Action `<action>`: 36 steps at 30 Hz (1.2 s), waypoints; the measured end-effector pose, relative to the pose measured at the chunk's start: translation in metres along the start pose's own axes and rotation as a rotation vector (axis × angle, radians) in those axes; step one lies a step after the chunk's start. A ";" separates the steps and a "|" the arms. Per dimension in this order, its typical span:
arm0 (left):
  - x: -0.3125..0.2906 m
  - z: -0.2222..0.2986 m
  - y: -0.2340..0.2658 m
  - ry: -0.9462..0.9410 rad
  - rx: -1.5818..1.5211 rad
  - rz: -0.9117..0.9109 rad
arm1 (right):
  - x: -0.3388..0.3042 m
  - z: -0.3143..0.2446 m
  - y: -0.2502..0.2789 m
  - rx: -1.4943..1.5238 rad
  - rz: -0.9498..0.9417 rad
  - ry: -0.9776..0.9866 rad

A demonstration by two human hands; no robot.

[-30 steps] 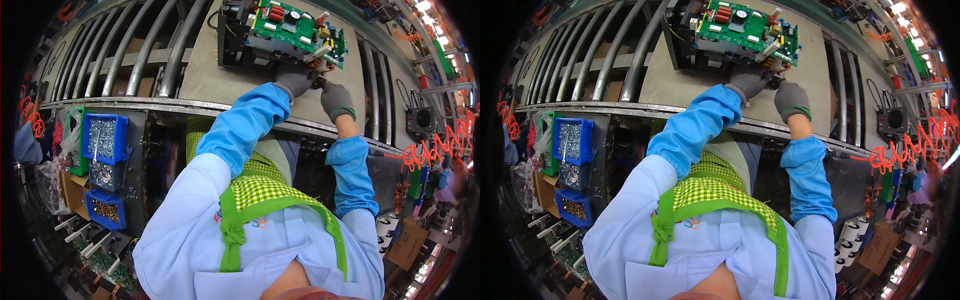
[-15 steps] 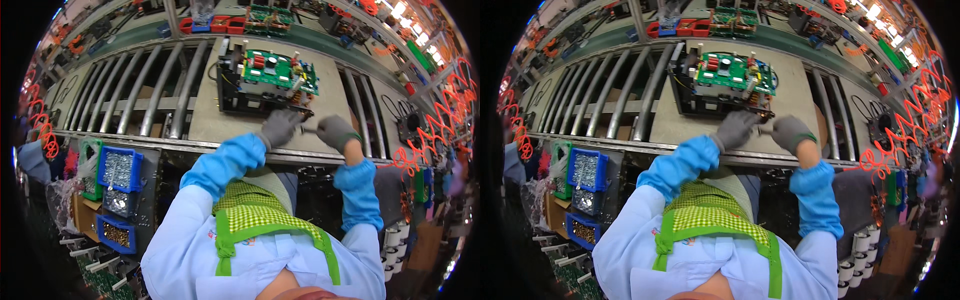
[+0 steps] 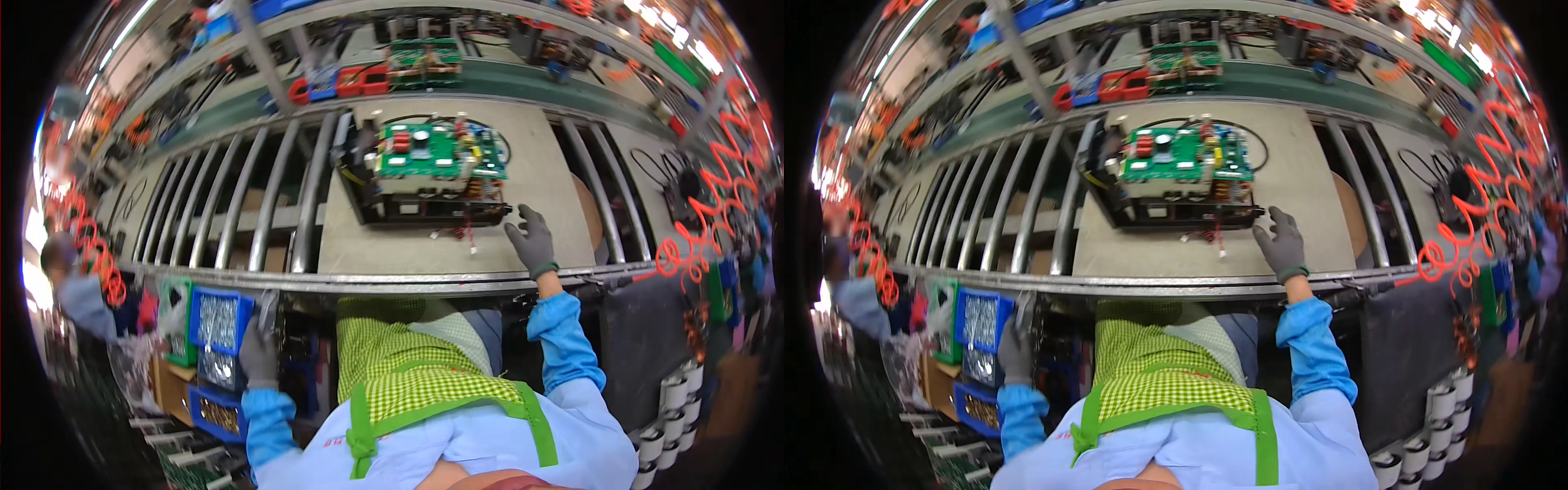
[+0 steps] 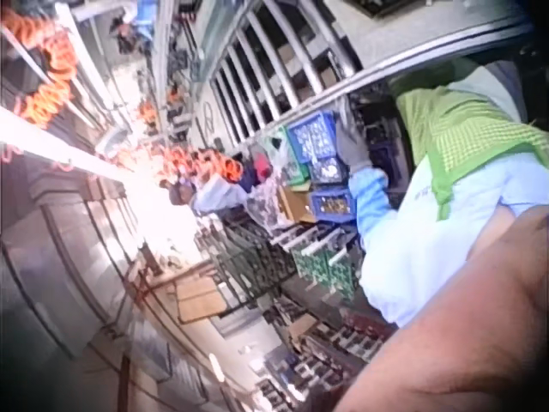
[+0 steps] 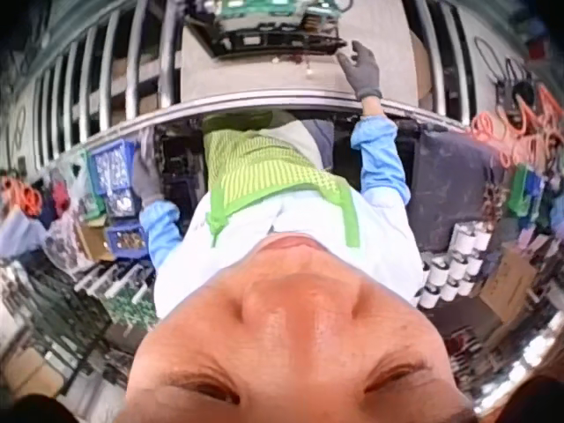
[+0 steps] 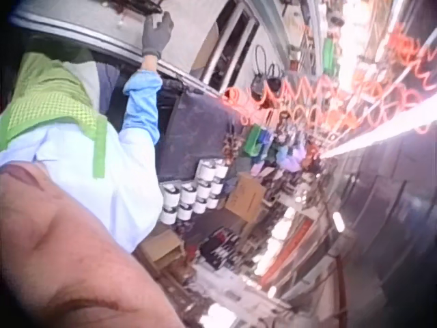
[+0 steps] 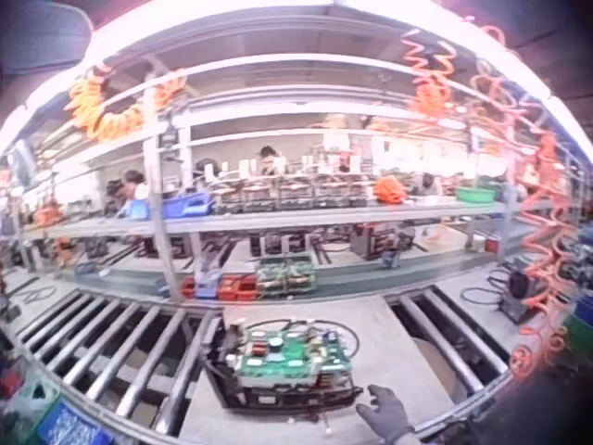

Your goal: Assembling electronic components using a power screwdriver and wrench in a factory setting.

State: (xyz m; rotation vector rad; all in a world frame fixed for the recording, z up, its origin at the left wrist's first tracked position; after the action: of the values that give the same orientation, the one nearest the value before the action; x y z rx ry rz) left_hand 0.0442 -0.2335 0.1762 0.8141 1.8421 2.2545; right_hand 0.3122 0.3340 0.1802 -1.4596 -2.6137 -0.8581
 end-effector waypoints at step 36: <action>0.240 0.300 -0.054 -0.378 -0.192 -0.042 | 0.082 -0.016 -0.006 -0.298 0.035 0.190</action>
State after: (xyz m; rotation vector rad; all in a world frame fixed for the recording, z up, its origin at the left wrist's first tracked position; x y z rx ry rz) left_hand -0.0310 0.1417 0.2386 1.0668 1.4374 2.0374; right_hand 0.2582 0.3879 0.2143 -1.3955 -2.3940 -1.3573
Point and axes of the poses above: each hand's wrist, its own x-axis towards the middle knuckle, its own y-axis out of the back of the hand, z = x × y, the point moved 10 cm from there along x, towards the middle knuckle, and after that the axes turned 13 degrees about x, right-handed, at the moved point
